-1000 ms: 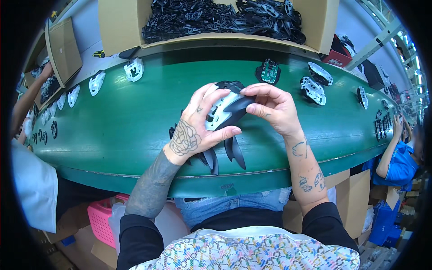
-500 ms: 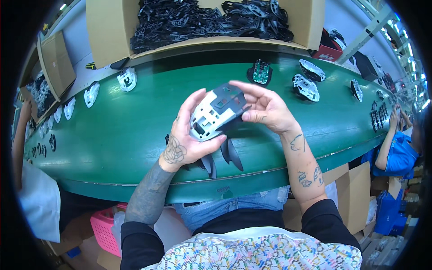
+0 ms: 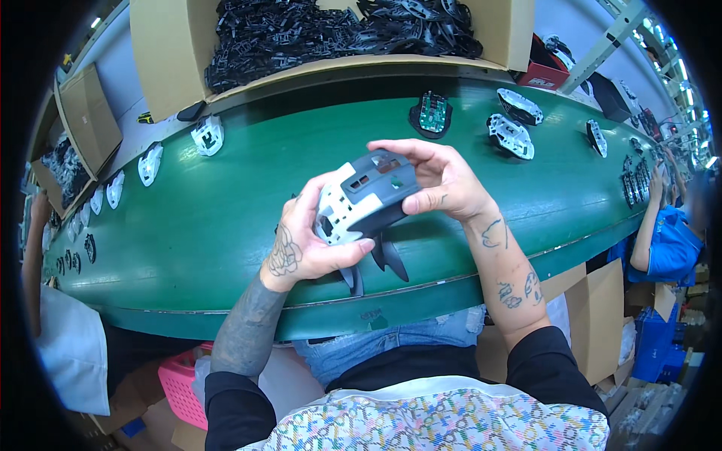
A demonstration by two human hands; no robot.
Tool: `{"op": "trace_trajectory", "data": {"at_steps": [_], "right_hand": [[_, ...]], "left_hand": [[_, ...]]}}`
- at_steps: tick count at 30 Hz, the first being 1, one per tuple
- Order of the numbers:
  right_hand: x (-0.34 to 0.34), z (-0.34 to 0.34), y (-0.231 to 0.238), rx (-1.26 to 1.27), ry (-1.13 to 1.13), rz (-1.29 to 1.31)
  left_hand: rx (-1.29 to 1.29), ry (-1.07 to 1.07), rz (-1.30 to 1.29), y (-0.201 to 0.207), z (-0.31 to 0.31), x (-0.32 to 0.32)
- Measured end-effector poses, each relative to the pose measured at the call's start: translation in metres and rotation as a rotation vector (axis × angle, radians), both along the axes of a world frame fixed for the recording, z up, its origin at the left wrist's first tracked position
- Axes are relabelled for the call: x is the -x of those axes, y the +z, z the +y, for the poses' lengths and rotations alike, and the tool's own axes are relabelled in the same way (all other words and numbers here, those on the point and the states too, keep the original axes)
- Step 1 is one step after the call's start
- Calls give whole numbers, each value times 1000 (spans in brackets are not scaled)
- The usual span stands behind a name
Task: The person assembles small electronic devices on a green workbench. They pick up white plastic casings and black components, fit the parts together by hand, and place the finished units on the table. The process is repeated for multiple units throughout the clip.
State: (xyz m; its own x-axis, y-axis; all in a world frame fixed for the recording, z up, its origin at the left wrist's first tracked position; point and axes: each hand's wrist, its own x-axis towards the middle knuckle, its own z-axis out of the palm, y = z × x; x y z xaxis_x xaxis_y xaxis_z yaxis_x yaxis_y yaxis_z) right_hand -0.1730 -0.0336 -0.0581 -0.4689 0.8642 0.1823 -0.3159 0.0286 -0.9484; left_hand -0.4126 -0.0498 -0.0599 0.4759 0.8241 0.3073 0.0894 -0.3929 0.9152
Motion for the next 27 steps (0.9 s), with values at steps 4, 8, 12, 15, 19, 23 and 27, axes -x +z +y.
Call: {"op": "trace_trajectory", "data": {"at_steps": [4, 8, 12, 15, 19, 23, 27], "right_hand": [[-1, 4, -5, 18, 45, 47], [8, 4, -8, -49, -14, 56], [18, -5, -7, -129, -72, 3], [18, -5, 0, -132, -66, -9], [19, 1, -1, 65, -44, 129], [23, 2, -2, 120, -54, 209], [36, -7, -1, 28, -58, 209]], "left_hand": [[101, -16, -57, 1, 0, 1], [157, 10, -144, 3, 2, 0], [20, 93, -14, 6, 1, 6], [105, 69, -70, 6, 1, 8], [90, 63, -181, 2, 6, 4], [-51, 95, -64, 9, 10, 11], [-277, 166, 74, 11, 10, 18]]}}
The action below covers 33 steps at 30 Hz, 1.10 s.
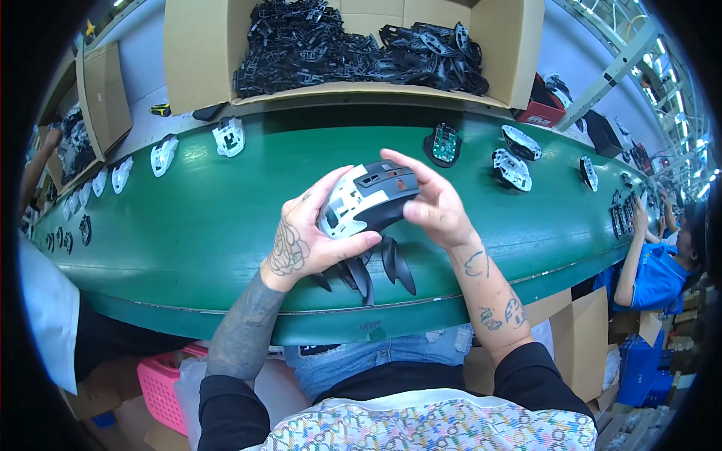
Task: The person assembles small electronic devices on a green workbench. They pick up white plastic casings and black components, fit the parts together by hand, and place the finished units on the table. The process is repeated for multiple units throughout the clip.
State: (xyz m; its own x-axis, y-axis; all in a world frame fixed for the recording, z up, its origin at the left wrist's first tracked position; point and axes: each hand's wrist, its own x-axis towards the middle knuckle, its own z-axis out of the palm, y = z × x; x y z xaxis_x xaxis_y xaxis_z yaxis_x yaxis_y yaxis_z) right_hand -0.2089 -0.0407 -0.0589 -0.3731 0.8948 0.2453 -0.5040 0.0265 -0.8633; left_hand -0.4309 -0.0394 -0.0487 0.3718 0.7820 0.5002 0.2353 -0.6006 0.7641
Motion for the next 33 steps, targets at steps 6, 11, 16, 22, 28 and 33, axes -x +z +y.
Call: {"op": "trace_trajectory", "data": {"at_steps": [6, 11, 16, 22, 28, 33], "right_hand": [[11, -7, 7, -27, -162, -206], [19, 17, 15, -229, -305, -609], [65, 85, 36, -566, -378, -839], [34, 239, 47, -486, -651, -1672], [45, 262, 50, -498, -505, -2008], [37, 234, 63, -562, -725, -1666]], "left_hand": [[95, -7, -31, 7, -4, 1], [-1, 39, 134, 0, 10, 9], [230, 296, -186, -25, 22, 21], [789, 1, -786, -13, 32, 19], [790, -15, -873, -24, 33, 21], [726, 50, -854, -18, 32, 20]]}}
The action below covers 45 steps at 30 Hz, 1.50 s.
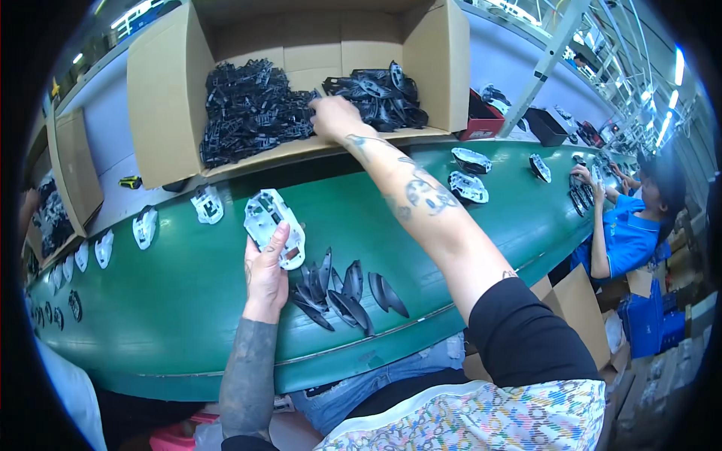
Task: The person assembles small electronic devices on a green workbench. They pick up white plastic casings and black components, fit the parts together by hand, and place the finished units on the table. The process is repeated for multiple units throughout the clip.
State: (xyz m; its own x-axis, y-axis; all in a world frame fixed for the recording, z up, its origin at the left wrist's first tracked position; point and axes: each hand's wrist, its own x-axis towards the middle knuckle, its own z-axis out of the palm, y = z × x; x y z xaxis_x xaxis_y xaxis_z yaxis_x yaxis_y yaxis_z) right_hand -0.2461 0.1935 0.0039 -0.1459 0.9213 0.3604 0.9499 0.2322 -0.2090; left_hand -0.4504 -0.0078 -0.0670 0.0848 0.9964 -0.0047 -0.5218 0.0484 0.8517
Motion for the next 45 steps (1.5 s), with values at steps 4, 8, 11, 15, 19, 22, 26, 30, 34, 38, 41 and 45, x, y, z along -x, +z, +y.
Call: {"op": "trace_trajectory", "data": {"at_steps": [4, 8, 11, 15, 19, 22, 26, 30, 34, 38, 41, 45], "right_hand": [[-13, -57, -6, 109, 273, 852], [-11, -151, -9, 460, 399, 1275], [-3, -199, -25, 457, 467, 1282], [6, -236, -37, 314, 414, 1322], [9, -248, -52, -7, 335, 1363], [8, -249, -52, 14, 306, 1334], [7, -249, -49, -144, 287, 949], [8, -250, -50, -162, 376, 826], [5, -242, -66, -62, 473, 1016], [17, -247, -74, 150, 405, 1427], [23, -248, -76, 12, 368, 1268], [34, -255, -70, -200, 294, 1008]], "left_hand": [[10, -105, -57, -6, 0, 2], [-12, -212, -132, -1, -8, -2], [-30, -282, -115, 2, -17, -4], [-17, -357, -141, 0, -22, -6], [0, -385, -136, -7, -20, -8], [-44, -365, -102, -8, -20, -11], [-159, -241, 103, -6, -24, -15], [-287, -114, 313, -10, -26, -18], [-237, -148, 205, -5, -29, -19], [-215, -137, 178, -12, -30, -17], [-210, -106, 158, -13, -32, -20], [-233, -52, 124, -16, -33, -22]]}}
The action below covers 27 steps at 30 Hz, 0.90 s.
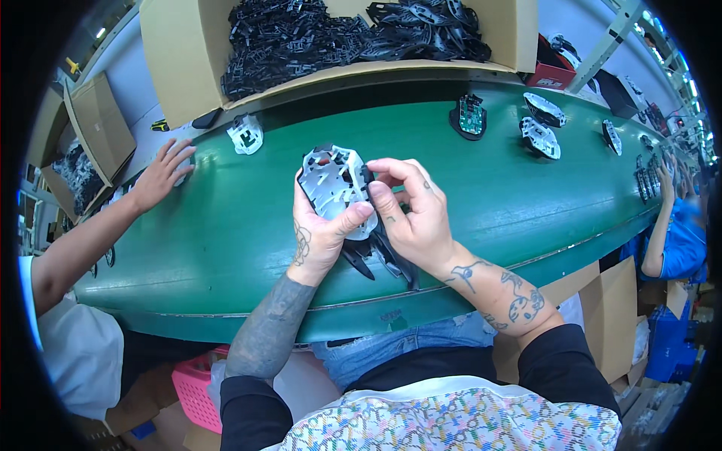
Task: The person assembles small electronic devices on a green workbench. They pick up white plastic casings and black components, fit the parts together by hand, and place the finished units on the table. The process is repeated for multiple units throughout the clip.
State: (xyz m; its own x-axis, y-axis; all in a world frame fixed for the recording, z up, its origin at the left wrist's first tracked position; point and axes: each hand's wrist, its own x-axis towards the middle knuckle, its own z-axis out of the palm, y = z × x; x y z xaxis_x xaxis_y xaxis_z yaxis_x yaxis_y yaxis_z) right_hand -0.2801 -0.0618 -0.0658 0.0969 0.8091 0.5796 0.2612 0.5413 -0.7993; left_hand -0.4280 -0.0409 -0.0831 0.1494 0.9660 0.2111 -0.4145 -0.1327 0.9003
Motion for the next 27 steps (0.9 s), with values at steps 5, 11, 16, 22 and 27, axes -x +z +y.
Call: {"op": "trace_trajectory", "data": {"at_steps": [5, 11, 16, 22, 27], "right_hand": [[3, 0, -6, 103, 60, 75], [4, -2, -8, -100, -52, -156], [6, -4, -5, -79, 30, -107], [-14, 6, -1, -109, 66, -210], [-32, 18, 15, -83, 134, -293]], "left_hand": [[4, -28, 41, 1, -1, 4], [-53, 43, 212, 4, -1, 2], [-289, 162, 426, -3, 4, 10], [-80, -14, 339, 18, 9, 10], [88, -129, 102, 6, 18, 25]]}}
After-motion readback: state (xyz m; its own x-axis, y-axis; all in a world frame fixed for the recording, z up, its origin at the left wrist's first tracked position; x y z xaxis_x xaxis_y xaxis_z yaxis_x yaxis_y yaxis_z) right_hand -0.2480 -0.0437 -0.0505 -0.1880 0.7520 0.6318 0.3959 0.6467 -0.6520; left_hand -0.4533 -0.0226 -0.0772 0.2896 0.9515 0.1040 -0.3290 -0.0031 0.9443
